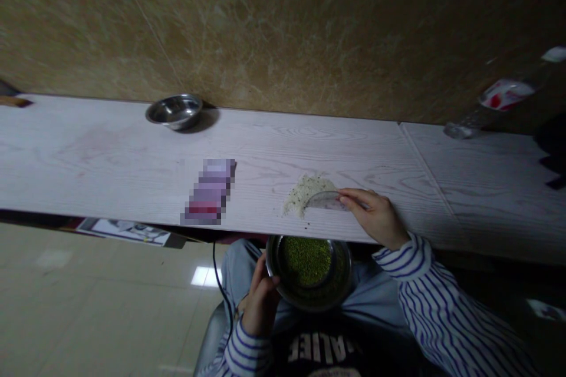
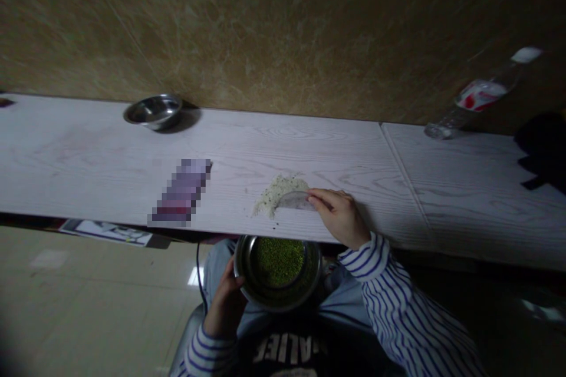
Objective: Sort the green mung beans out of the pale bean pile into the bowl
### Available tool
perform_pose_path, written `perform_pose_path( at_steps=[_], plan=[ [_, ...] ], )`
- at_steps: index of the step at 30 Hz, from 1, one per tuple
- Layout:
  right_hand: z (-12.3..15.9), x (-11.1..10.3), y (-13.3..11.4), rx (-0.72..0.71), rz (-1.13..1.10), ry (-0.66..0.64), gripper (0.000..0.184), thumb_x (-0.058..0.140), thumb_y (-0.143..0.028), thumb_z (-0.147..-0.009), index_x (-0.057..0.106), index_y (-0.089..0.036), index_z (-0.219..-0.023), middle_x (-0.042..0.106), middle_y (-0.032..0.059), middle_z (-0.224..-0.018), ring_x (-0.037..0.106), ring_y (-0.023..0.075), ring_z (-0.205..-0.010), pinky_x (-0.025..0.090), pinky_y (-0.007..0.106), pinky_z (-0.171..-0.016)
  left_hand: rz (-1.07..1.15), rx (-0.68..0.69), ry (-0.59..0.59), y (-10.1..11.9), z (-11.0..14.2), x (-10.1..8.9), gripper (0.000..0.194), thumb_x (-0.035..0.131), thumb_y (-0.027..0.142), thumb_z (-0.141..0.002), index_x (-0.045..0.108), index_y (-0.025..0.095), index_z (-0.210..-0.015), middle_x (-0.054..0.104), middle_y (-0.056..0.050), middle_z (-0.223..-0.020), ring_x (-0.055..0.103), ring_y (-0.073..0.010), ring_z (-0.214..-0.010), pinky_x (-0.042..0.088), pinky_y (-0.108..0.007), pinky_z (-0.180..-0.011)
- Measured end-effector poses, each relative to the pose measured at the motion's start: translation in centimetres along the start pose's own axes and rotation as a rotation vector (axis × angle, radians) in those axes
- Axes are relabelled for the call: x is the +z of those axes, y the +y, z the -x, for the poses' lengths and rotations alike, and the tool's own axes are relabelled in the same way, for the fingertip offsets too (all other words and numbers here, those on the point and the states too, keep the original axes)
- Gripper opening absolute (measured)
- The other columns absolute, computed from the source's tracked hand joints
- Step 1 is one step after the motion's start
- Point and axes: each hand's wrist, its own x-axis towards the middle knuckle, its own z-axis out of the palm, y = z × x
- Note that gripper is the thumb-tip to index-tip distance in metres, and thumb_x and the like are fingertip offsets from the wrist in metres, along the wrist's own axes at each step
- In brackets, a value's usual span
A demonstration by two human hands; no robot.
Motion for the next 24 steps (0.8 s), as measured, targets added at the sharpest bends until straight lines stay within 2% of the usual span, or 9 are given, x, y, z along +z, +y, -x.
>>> perform_pose_path(
  at_steps=[4, 8, 15, 20, 24],
  plan=[
    [-0.1, -0.6, 0.3, 0.024, 0.005, 0.050, 0.019, 0.066, -0.028, -0.091, 0.081, -0.024, -0.102, 0.083, 0.0054, -0.098, 0.078, 0.0238, -0.088, 0.061, 0.036, -0.080, 0.009, 0.011, 0.001, 0.1, 0.0, 0.1, 0.053, 0.073, 0.022, -0.067, 0.072, 0.028, -0.120, 0.075, -0.007, -0.124, 0.063, -0.0380, -0.121, 0.052, -0.046, -0.096],
    [-0.6, -0.1, -0.6, -0.020, 0.007, 0.092, 0.019, 0.064, -0.028, -0.093, 0.080, -0.025, -0.102, 0.083, 0.0050, -0.096, 0.078, 0.0230, -0.086, 0.060, 0.037, -0.080, -0.011, -0.001, 0.015, 0.0, 0.0, -0.1, 0.052, 0.073, 0.021, -0.067, 0.072, 0.030, -0.119, 0.074, -0.005, -0.126, 0.064, -0.0384, -0.120, 0.053, -0.046, -0.094],
    [-1.2, 1.3, -2.0, -0.114, 0.018, 0.017, 0.021, 0.060, -0.024, -0.096, 0.079, -0.023, -0.102, 0.082, 0.0059, -0.094, 0.077, 0.0223, -0.084, 0.058, 0.038, -0.079, -0.025, 0.023, 0.012, -0.2, 0.2, -0.1, 0.051, 0.072, 0.023, -0.070, 0.072, 0.031, -0.121, 0.071, -0.006, -0.131, 0.059, -0.0387, -0.128, 0.050, -0.048, -0.099],
    [-0.2, 0.2, -2.3, -0.140, 0.045, -0.035, 0.019, 0.060, -0.021, -0.096, 0.079, -0.024, -0.101, 0.082, 0.0033, -0.088, 0.076, 0.0202, -0.078, 0.057, 0.036, -0.077, -0.033, 0.030, -0.031, 0.2, 0.2, 0.1, 0.050, 0.070, 0.022, -0.072, 0.071, 0.030, -0.122, 0.072, -0.007, -0.129, 0.060, -0.0383, -0.125, 0.051, -0.048, -0.097],
    [0.6, -0.9, -2.0, -0.126, 0.060, 0.005, 0.018, 0.062, -0.019, -0.095, 0.078, -0.022, -0.102, 0.082, 0.0047, -0.091, 0.076, 0.0204, -0.082, 0.057, 0.035, -0.077, -0.041, 0.049, -0.023, 0.3, 0.3, 0.5, 0.051, 0.069, 0.021, -0.071, 0.071, 0.028, -0.121, 0.072, -0.008, -0.130, 0.060, -0.0371, -0.126, 0.052, -0.047, -0.096]
  ],
)
